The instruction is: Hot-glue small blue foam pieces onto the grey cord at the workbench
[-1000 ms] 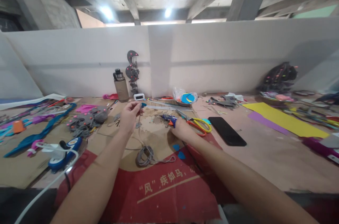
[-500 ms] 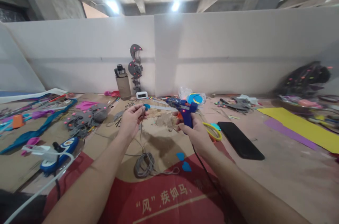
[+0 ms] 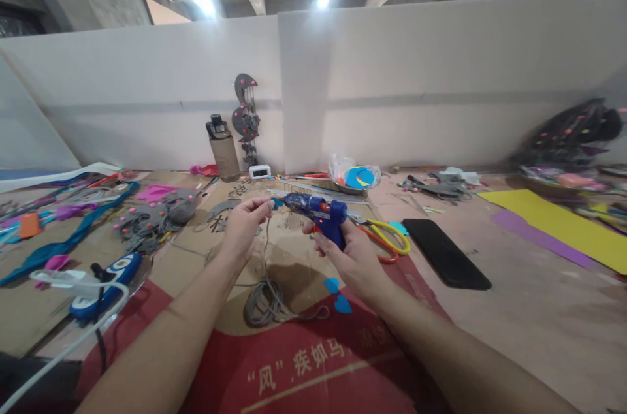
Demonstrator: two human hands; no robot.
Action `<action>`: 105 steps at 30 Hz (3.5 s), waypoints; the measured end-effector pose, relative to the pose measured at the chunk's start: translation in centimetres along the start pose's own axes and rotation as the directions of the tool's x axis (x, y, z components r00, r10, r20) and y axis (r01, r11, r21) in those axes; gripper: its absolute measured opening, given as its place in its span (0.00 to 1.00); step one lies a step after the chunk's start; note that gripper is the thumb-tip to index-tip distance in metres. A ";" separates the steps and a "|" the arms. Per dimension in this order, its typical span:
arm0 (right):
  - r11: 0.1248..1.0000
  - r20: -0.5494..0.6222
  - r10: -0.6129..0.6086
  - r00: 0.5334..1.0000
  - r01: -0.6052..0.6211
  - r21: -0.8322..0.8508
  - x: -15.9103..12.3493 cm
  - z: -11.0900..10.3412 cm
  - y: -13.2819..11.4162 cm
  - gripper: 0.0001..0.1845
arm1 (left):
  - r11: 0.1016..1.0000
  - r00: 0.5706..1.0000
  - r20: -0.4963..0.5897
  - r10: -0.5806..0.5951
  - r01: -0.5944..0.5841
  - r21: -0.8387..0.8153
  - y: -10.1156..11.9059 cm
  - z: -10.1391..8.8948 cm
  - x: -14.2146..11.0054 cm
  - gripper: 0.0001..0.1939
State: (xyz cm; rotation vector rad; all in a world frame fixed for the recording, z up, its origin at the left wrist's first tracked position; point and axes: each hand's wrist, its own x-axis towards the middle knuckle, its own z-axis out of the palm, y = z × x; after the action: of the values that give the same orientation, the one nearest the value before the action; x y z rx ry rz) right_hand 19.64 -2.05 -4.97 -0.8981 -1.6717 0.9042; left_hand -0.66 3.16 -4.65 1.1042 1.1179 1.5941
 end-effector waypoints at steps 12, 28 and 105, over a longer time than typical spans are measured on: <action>0.982 -0.048 -0.057 0.997 0.048 -0.181 0.0 0.2 -0.1 0.12 | 1.000 1.000 0.015 -0.005 0.005 -0.007 -0.4 0.4 -0.3 0.12; 0.956 -0.085 -0.094 0.992 0.066 -0.285 -0.1 0.5 0.1 0.12 | 1.000 1.000 -0.005 0.002 -0.002 0.029 0.2 0.8 -0.8 0.10; 0.973 -0.085 -0.080 0.993 0.060 -0.221 -0.2 0.4 0.5 0.12 | 0.999 0.999 -0.001 0.038 -0.038 -0.023 0.2 0.5 -0.5 0.09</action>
State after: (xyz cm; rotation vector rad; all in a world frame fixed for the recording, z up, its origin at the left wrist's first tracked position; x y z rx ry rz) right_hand 19.36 -2.09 -5.58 -1.0058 -1.7330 0.6294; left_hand -0.11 2.68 -4.42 1.1158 1.0821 1.6328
